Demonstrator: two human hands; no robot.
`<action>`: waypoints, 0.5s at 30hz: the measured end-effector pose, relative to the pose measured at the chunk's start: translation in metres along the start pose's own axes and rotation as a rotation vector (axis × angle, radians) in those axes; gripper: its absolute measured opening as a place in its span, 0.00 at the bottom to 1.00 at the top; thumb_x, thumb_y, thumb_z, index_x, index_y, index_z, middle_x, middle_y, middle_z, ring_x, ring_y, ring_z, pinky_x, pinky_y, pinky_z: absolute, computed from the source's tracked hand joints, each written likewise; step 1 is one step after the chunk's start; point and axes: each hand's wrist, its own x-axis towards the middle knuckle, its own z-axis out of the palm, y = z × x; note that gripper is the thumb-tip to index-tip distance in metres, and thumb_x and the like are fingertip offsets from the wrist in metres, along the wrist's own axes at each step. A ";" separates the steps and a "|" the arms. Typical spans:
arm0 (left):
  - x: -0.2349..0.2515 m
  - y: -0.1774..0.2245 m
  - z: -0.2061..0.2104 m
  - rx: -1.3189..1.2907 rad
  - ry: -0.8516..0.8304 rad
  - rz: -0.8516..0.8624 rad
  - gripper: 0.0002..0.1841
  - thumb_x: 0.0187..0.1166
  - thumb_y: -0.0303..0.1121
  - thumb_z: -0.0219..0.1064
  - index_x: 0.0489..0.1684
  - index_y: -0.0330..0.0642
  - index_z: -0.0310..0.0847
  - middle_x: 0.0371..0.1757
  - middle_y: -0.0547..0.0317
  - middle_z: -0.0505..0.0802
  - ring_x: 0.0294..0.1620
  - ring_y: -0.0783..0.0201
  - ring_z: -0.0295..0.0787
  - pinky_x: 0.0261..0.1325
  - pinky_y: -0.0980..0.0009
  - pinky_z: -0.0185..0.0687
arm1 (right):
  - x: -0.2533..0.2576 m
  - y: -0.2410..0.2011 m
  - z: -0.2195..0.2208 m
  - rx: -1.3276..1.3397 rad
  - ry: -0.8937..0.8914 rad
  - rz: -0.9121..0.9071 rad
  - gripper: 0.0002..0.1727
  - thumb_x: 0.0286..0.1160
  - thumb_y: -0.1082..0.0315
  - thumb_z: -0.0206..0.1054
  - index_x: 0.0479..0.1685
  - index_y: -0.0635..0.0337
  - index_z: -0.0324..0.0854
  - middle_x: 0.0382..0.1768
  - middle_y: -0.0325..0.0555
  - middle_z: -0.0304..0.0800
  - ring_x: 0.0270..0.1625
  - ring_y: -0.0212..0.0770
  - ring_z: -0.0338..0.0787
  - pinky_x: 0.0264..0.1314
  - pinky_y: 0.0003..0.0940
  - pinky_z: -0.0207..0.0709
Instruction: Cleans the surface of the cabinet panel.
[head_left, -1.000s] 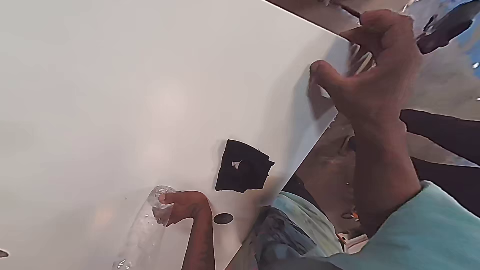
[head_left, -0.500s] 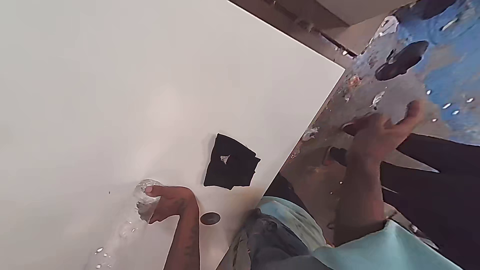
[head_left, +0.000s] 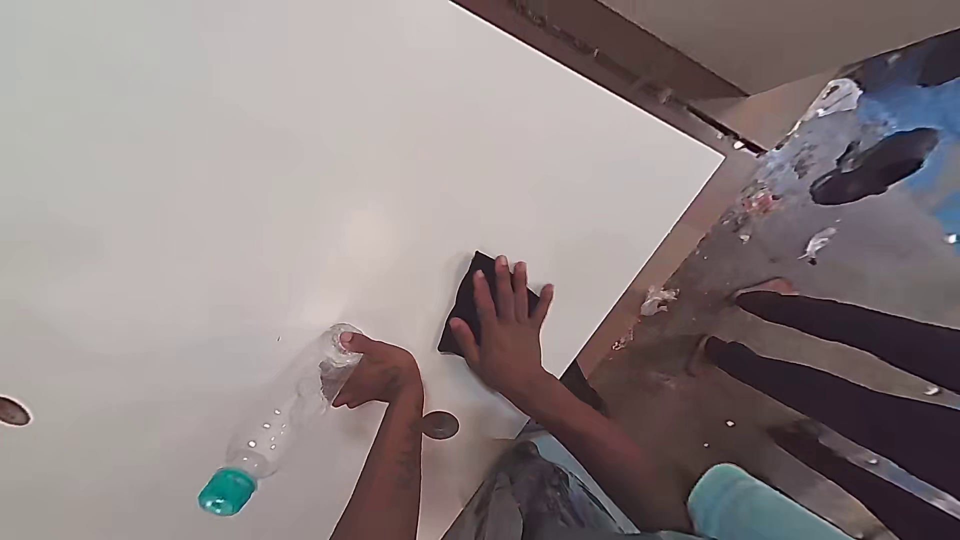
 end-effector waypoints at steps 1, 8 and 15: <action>-0.001 0.000 -0.002 0.007 0.003 0.003 0.41 0.87 0.59 0.48 0.76 0.20 0.69 0.72 0.19 0.79 0.78 0.28 0.72 0.75 0.42 0.68 | 0.005 -0.001 0.008 -0.063 0.002 -0.046 0.37 0.88 0.39 0.43 0.89 0.49 0.65 0.91 0.54 0.59 0.94 0.58 0.52 0.85 0.80 0.31; -0.002 -0.002 -0.003 -0.005 -0.026 0.061 0.41 0.87 0.56 0.52 0.79 0.18 0.65 0.73 0.13 0.76 0.79 0.23 0.69 0.79 0.38 0.63 | 0.194 0.002 -0.004 -0.164 0.136 -0.117 0.39 0.90 0.45 0.40 0.91 0.64 0.57 0.91 0.64 0.54 0.94 0.65 0.50 0.87 0.78 0.33; -0.005 0.000 -0.009 -0.025 -0.079 0.065 0.40 0.88 0.53 0.52 0.77 0.13 0.63 0.74 0.11 0.74 0.82 0.22 0.66 0.83 0.37 0.59 | 0.198 0.092 -0.061 -0.237 0.159 0.058 0.36 0.92 0.52 0.38 0.90 0.68 0.56 0.90 0.63 0.57 0.93 0.60 0.54 0.93 0.63 0.40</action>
